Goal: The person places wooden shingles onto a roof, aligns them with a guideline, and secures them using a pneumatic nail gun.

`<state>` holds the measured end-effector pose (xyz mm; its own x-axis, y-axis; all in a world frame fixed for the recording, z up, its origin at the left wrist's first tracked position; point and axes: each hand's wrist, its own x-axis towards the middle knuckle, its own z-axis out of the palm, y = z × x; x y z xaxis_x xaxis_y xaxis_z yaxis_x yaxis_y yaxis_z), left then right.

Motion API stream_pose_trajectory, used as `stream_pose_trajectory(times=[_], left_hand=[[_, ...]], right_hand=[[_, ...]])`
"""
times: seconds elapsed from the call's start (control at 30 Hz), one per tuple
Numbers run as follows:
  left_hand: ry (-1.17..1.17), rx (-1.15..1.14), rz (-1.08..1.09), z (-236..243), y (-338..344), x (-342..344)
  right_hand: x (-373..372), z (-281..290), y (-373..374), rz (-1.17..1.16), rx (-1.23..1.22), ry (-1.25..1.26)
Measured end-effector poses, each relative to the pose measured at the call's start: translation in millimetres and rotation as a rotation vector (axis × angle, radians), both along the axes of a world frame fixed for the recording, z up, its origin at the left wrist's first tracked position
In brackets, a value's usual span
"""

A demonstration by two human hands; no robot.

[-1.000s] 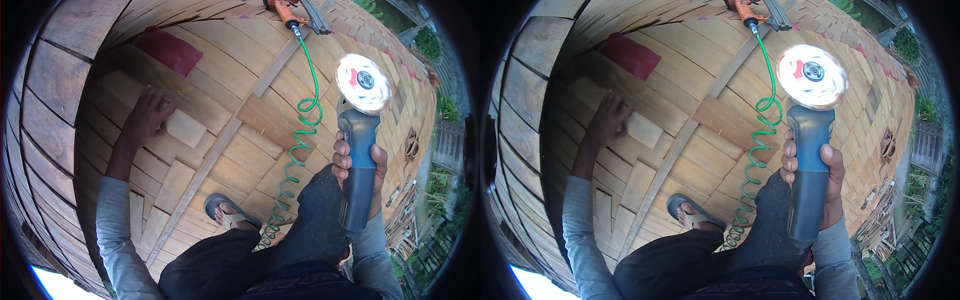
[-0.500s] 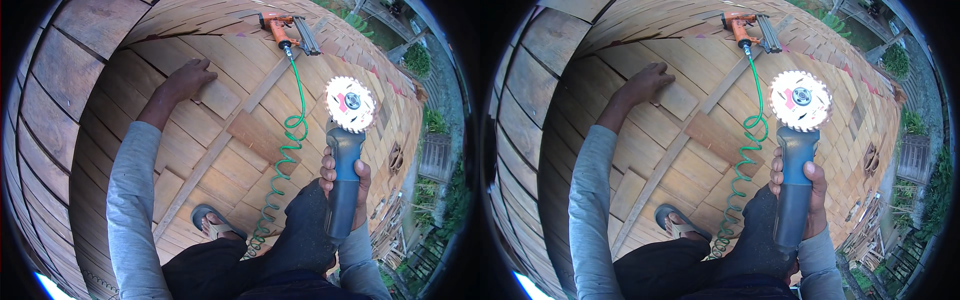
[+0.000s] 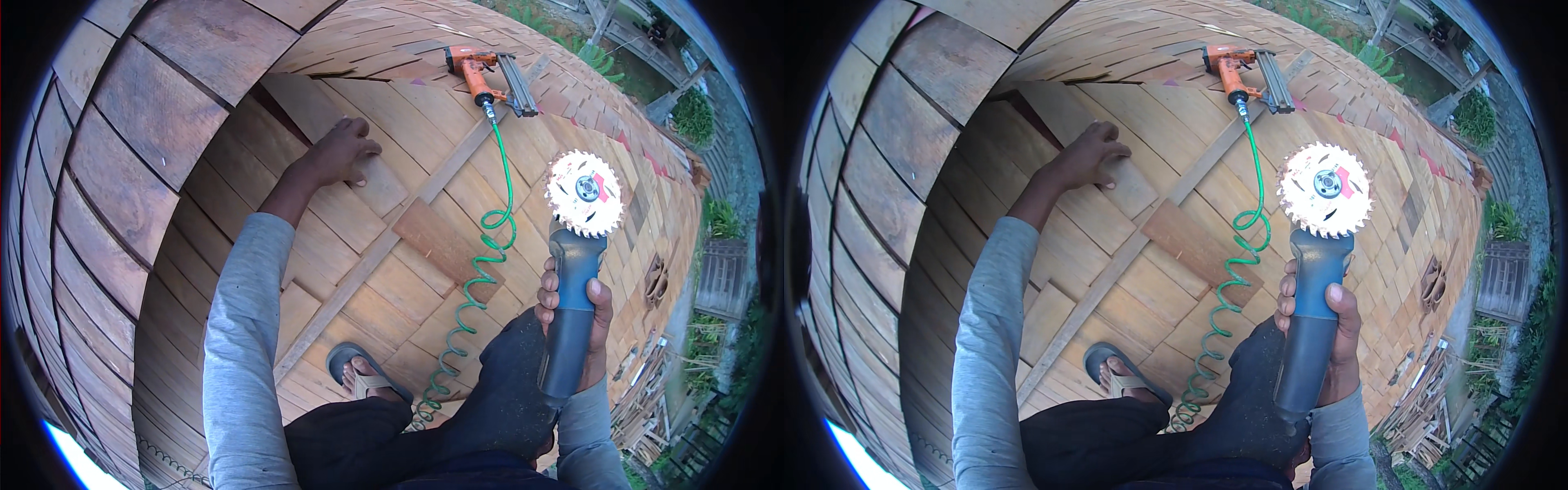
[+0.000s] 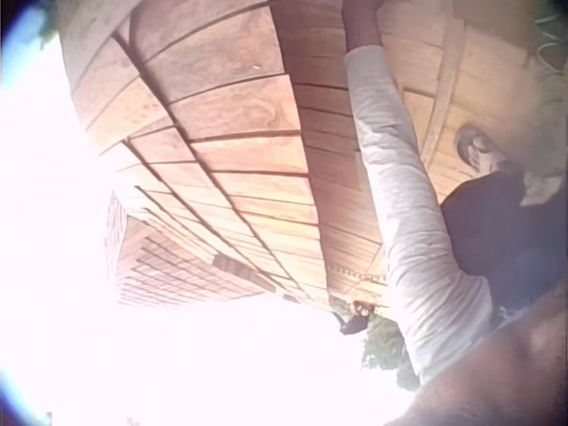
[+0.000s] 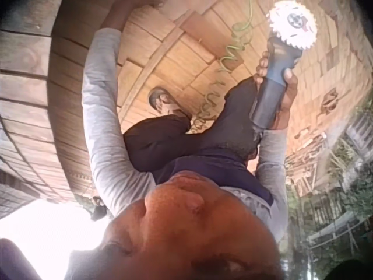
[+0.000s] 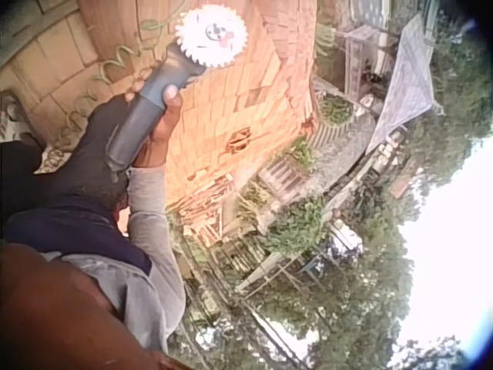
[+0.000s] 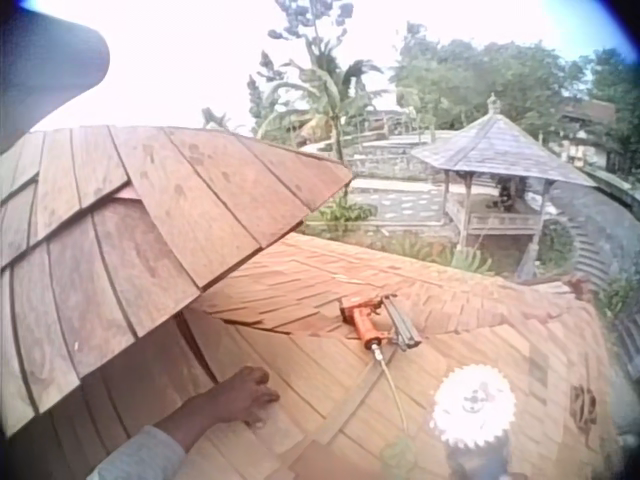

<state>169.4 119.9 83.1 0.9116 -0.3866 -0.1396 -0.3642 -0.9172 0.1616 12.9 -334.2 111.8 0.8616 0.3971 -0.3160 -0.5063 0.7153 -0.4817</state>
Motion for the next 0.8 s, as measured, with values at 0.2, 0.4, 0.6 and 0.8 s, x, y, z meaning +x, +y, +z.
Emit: stream_pose_trajectory(times=[0.2,0.4,0.6,0.8], left_hand=[[-0.068,0.101,-0.032,3.0,-9.8,-3.8],[-0.097,0.092,-0.002,1.7,-11.7,-9.8],[-0.109,0.106,0.012,-1.5,-14.3,-11.9],[-0.409,0.022,-0.058,13.7,14.7,-46.0]], right_hand=[[-1.0,1.2,2.6,-0.009,0.007,-0.005],[-0.7,3.2,2.5,0.003,-0.013,-0.017],[2.4,2.6,0.0,-0.004,0.010,-0.012],[2.7,-5.3,-0.4,0.057,0.148,-0.042]])
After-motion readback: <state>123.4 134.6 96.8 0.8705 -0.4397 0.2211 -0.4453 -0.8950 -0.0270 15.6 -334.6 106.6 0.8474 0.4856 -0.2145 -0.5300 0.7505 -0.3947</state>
